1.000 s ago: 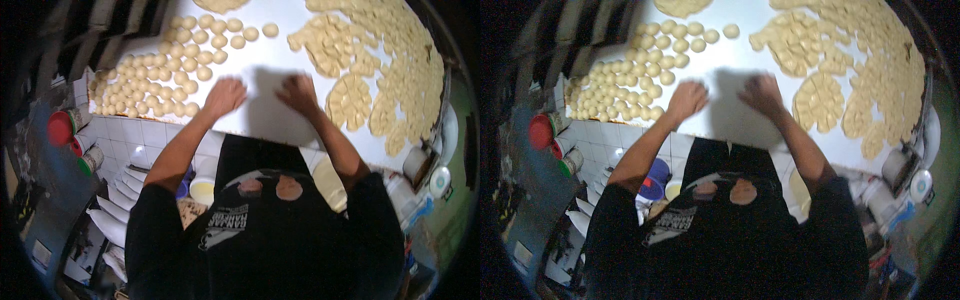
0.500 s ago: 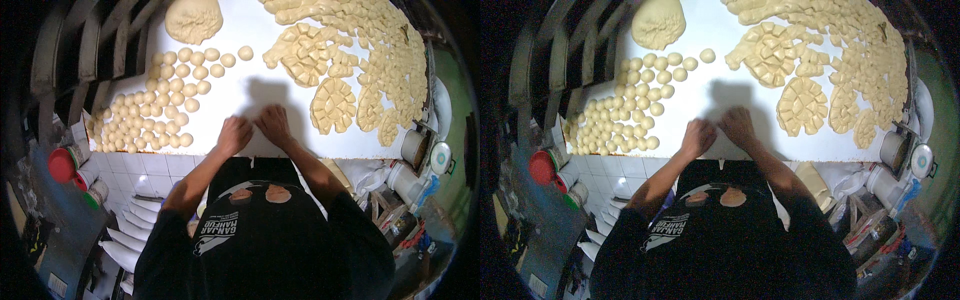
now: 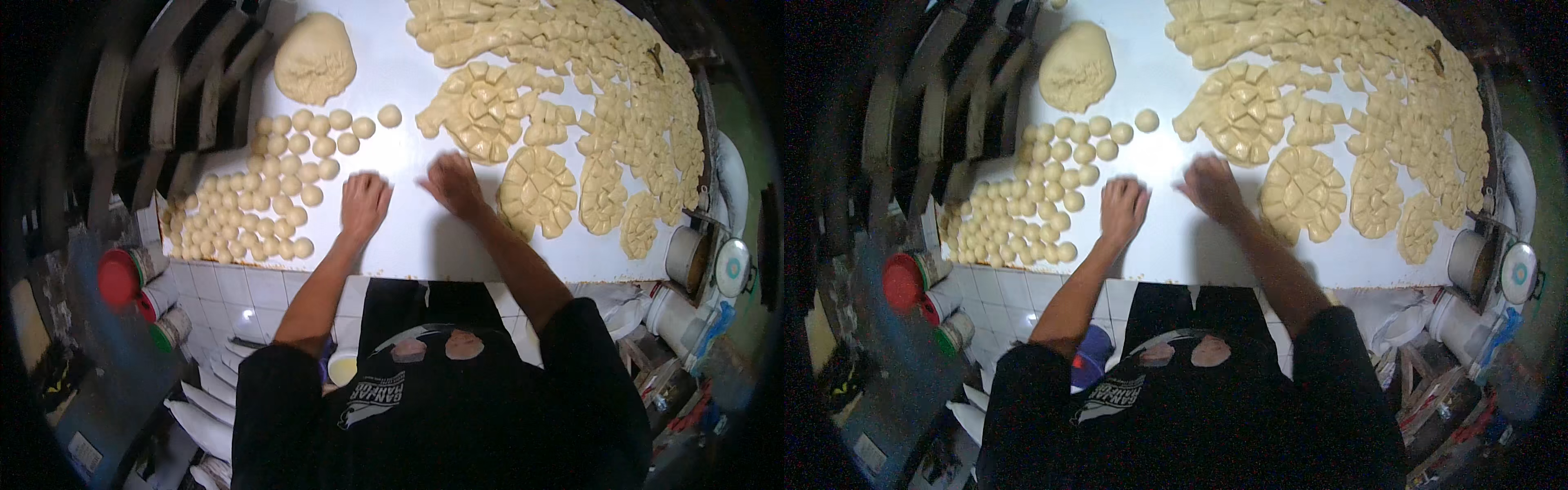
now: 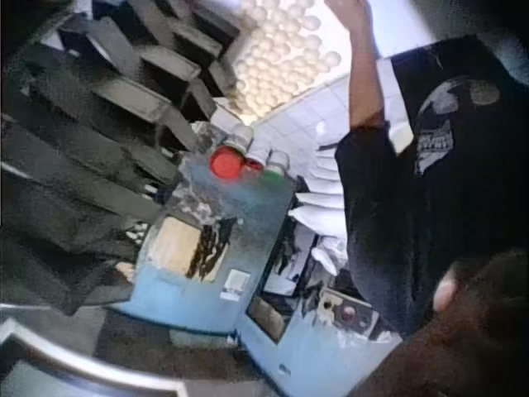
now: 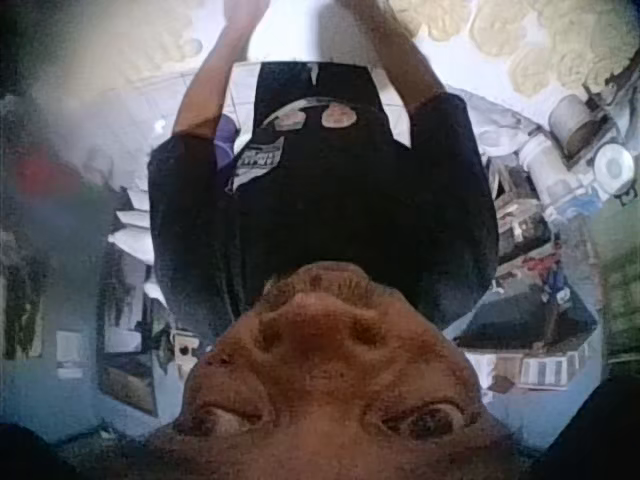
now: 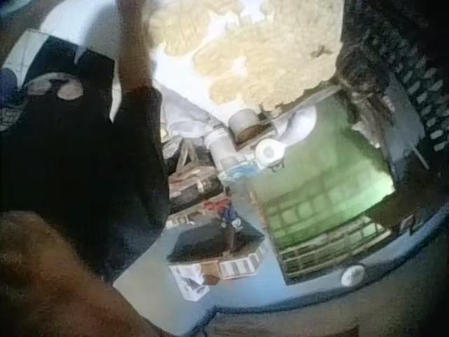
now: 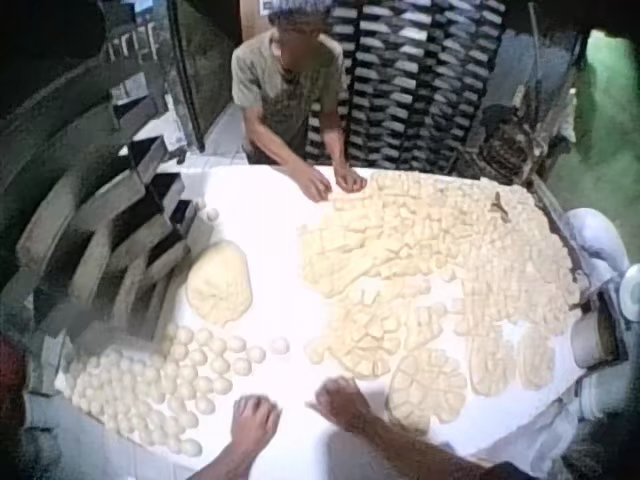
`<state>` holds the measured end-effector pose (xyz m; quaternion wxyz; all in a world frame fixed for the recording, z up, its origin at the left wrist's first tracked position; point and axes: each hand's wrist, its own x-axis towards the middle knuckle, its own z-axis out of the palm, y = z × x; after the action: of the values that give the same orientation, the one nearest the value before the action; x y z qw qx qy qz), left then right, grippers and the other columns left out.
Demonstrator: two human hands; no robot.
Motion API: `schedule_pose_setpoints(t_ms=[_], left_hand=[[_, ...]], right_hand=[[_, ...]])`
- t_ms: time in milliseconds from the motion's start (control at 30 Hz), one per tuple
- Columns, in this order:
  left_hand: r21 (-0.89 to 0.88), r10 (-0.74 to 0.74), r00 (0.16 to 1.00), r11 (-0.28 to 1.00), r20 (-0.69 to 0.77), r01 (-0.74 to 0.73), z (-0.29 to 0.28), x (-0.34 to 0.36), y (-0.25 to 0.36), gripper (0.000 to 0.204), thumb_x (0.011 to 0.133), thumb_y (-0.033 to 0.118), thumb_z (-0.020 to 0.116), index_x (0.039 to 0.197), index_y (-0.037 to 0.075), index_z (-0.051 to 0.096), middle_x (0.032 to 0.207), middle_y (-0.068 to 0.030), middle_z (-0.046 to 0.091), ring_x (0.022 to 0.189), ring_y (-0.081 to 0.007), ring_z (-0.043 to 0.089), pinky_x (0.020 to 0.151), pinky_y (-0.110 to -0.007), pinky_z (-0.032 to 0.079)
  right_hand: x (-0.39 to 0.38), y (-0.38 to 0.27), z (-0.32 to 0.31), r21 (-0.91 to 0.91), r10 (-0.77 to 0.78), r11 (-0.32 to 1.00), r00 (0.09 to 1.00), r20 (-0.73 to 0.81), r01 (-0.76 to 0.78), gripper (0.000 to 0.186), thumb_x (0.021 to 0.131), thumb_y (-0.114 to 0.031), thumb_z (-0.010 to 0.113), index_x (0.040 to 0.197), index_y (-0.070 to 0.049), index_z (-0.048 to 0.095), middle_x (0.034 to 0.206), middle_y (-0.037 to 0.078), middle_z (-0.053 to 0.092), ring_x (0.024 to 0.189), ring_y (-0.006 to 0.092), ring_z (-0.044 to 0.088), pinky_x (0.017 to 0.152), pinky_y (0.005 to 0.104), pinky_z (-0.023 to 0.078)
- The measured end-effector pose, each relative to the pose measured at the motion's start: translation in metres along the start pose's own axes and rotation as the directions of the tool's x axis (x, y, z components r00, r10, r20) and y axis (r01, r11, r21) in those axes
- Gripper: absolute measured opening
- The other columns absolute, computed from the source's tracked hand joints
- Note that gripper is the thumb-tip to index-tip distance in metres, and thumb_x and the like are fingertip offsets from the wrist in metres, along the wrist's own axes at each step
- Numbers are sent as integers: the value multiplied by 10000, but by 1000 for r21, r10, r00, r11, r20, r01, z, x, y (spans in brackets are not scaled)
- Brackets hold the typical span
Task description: The person kneads and shapes large pieces of dough by hand on a work table, forming small round balls and flower-shaped pieces.
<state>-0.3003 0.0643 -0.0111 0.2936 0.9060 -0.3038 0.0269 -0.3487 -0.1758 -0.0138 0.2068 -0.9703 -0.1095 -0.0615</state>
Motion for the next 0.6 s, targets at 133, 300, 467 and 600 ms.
schedule_pose_setpoints(t_ms=[133,300,467,600], left_hand=[[-175,-57,998,983,39,63,19,-47,53,156,928,153,736,1003,34,669,1054,-163,648,1068,-391,586,957,-505,445],[25,-169,985,985,-28,170,-6,-38,11,141,889,137,772,969,75,674,1016,-116,661,1009,-369,603,855,-495,469],[-180,-72,997,981,13,73,20,-51,43,240,891,163,772,1084,63,670,1066,-146,655,1090,-390,604,960,-497,478],[-35,85,991,996,99,-82,-9,-64,-12,255,850,133,810,1064,103,674,1089,-103,666,1066,-343,640,901,-488,505]], right_hand=[[-34,-32,22,209,-50,971,954,-296,116,270,847,-264,813,888,-71,629,898,130,553,903,343,562,829,496,445],[-8,8,8,-25,-35,999,999,16,36,318,878,-336,811,864,-73,633,904,130,574,885,338,557,827,487,450],[-52,-30,14,195,-66,975,976,-208,108,278,899,-126,735,1135,-1,658,1110,186,639,1075,387,607,985,526,476],[-39,-9,-39,244,276,903,913,301,-353,414,920,-132,723,1301,-6,616,1316,256,628,1265,427,592,1081,491,474]])
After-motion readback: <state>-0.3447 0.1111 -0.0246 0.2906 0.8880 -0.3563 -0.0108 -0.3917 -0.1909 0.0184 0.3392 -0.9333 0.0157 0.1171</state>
